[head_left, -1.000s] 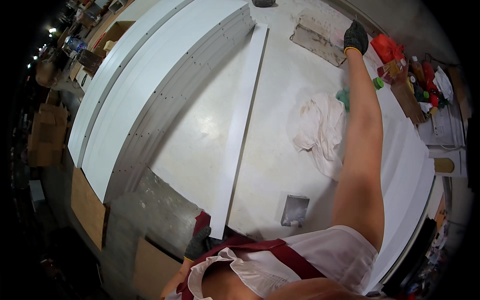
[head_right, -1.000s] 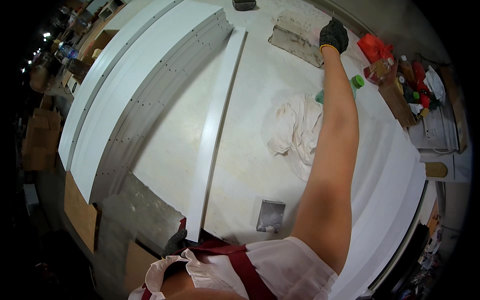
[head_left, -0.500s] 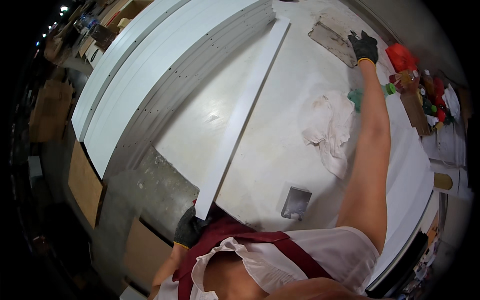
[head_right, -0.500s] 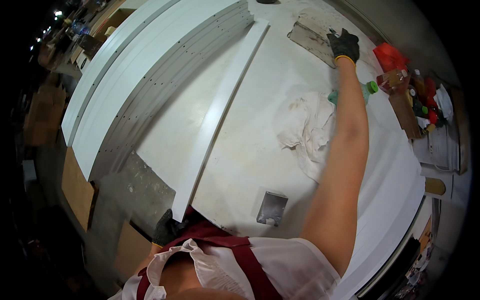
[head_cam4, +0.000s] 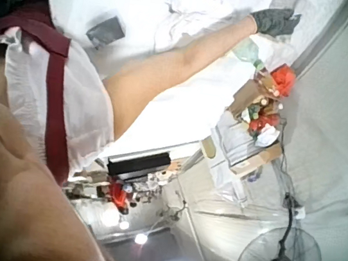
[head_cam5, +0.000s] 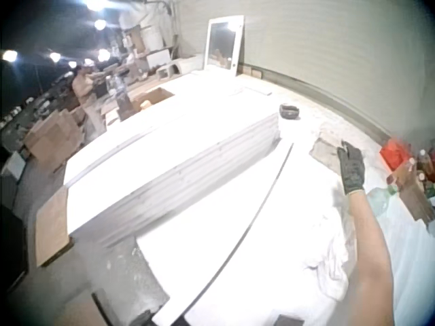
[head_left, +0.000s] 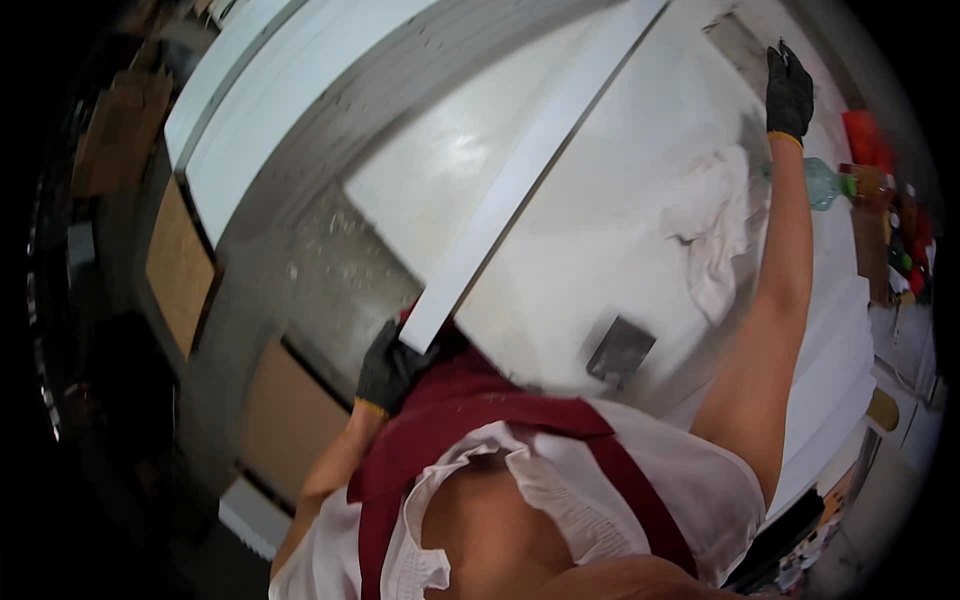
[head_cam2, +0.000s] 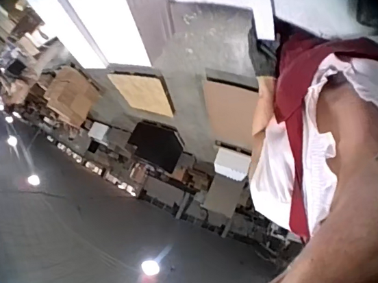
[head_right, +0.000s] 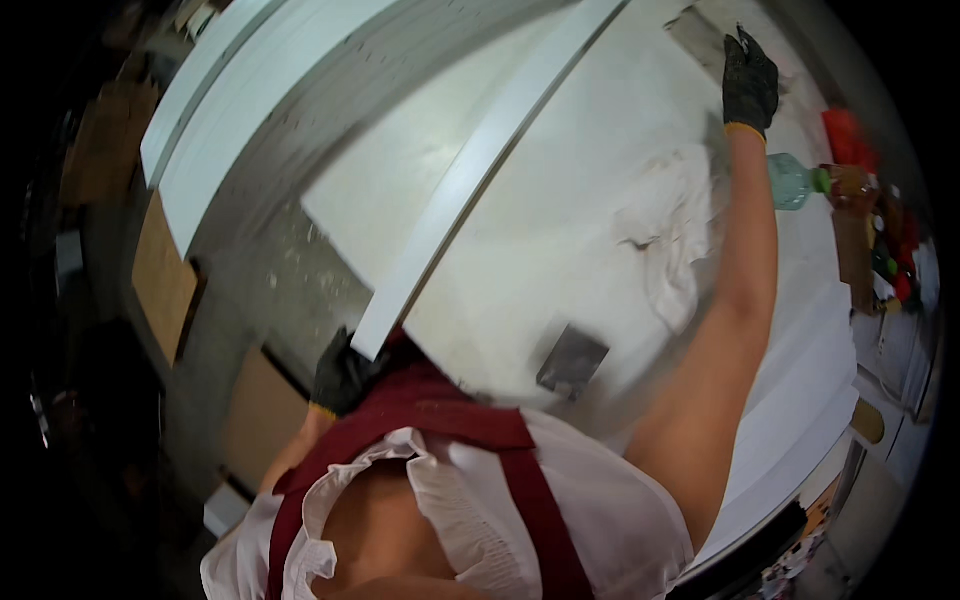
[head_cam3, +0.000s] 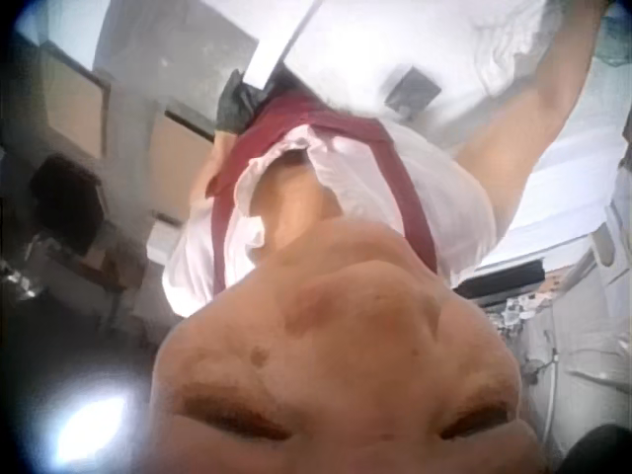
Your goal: The person picks up a white wood plank and applies a substance from a small container to the edge. They then sand the edges and surface of the plank with a sanding block and wipe it down with a cloth.
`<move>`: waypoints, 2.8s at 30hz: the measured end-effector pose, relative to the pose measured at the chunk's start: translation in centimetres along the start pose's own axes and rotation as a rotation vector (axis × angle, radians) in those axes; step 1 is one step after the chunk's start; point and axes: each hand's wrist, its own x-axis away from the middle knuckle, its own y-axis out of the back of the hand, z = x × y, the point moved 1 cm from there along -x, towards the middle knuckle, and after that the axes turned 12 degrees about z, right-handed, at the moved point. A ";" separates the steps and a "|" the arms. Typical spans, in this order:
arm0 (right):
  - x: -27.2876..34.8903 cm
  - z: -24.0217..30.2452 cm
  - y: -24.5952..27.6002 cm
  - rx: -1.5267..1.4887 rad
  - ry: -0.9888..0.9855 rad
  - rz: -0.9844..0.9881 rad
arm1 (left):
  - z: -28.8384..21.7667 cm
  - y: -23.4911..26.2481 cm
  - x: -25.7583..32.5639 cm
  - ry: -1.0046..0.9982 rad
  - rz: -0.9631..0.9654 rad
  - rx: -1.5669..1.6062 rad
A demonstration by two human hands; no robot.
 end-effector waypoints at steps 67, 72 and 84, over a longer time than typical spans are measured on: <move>27.7 35.0 -6.0 0.200 0.440 0.448 | -5.2 7.2 -5.2 0.330 0.595 -0.121; 29.1 36.1 -6.0 0.302 0.409 0.582 | -5.7 6.9 -5.5 0.300 0.701 -0.013; 30.9 37.0 -6.1 0.113 0.190 0.653 | -5.9 6.3 -6.3 0.275 0.738 -0.119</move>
